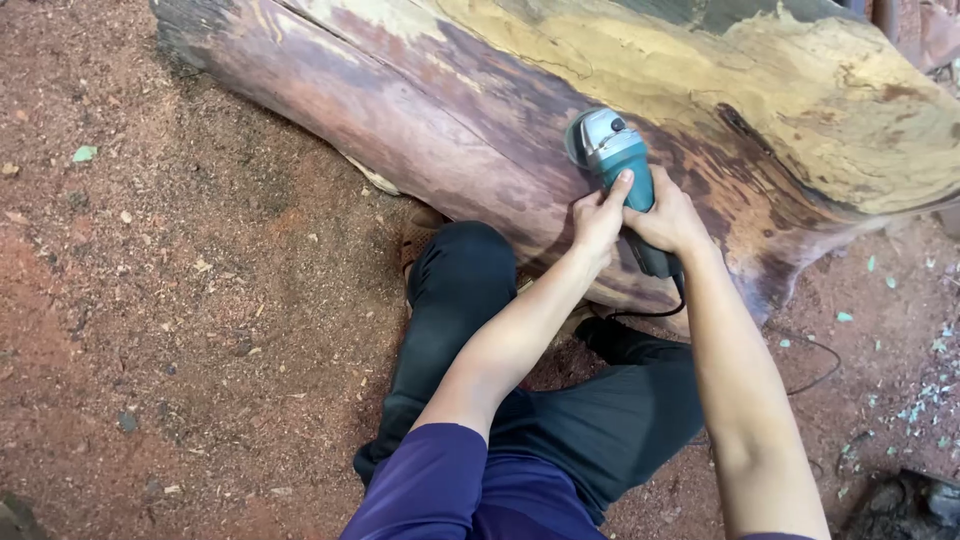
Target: Sanding a large wooden slab using an angle grinder
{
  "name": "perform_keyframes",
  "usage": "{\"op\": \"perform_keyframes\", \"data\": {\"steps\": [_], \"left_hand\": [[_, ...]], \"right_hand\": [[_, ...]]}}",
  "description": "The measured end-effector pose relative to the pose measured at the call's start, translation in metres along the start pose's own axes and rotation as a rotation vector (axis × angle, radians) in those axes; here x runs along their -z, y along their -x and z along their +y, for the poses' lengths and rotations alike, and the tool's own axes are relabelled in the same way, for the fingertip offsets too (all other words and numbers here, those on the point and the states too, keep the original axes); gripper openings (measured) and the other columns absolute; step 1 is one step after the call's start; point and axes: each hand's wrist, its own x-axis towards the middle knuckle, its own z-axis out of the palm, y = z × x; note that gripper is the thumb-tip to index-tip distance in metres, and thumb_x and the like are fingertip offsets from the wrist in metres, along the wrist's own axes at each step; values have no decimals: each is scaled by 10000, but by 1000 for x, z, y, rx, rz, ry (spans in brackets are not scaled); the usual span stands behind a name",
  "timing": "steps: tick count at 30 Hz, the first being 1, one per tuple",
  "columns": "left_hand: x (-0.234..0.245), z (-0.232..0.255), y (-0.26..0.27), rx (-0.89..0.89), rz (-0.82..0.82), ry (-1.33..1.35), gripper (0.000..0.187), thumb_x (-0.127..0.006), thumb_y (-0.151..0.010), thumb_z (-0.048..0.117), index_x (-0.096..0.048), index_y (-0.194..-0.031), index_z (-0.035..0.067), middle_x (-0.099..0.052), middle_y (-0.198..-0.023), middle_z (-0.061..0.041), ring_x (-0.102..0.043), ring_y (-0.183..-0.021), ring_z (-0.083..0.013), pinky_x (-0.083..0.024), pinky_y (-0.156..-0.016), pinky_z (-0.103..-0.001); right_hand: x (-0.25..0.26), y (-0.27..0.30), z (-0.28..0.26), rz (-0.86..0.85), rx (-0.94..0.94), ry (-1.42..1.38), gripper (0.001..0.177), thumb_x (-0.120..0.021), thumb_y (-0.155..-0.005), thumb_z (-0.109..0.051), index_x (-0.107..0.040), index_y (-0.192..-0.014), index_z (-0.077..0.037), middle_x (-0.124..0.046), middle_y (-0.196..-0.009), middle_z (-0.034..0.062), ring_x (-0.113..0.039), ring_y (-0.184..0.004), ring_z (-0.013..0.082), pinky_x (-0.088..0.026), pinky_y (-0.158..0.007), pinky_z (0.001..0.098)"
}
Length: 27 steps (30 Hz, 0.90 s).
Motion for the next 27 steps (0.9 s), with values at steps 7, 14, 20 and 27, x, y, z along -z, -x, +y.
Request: {"op": "perform_keyframes", "data": {"steps": [7, 14, 20, 27], "left_hand": [[5, 0, -6, -23, -10, -47, 598, -762, -801, 622, -777, -1031, 70, -753, -994, -197, -708, -1064, -333, -592, -817, -466], [-7, -30, -29, 18, -81, 23, 715, -784, -810, 589, -712, -1143, -40, -712, -999, -278, -704, -995, -425, -595, -703, -591], [7, 1, 0, -26, 88, -80, 608, -784, -755, 645, -781, -958, 72, -748, -899, -168, -726, -982, -335, -599, -752, -477], [-2, -28, -17, -44, -77, -17, 614, -772, -833, 583, -760, -1061, 13, -736, -978, -252, -706, -1037, -367, -601, -756, -493]], "right_hand": [[-3, -4, 2, 28, -8, 34, 747, -746, -810, -436, -467, -1471, -227, -658, -1222, 272, -592, -1237, 452, -452, -1079, 573], [0, 7, 10, 41, -35, 78, 797, -743, -809, -471, -422, -1509, -264, -631, -1271, 286, -578, -1256, 474, -440, -1089, 582], [-5, 2, -3, -18, 44, -43, 784, -750, -814, -428, -443, -1498, -198, -615, -1300, 298, -546, -1293, 473, -427, -1104, 591], [7, 17, 0, 33, -52, 74, 814, -717, -816, -431, -389, -1541, -257, -628, -1290, 288, -575, -1262, 475, -432, -1102, 589]]}}
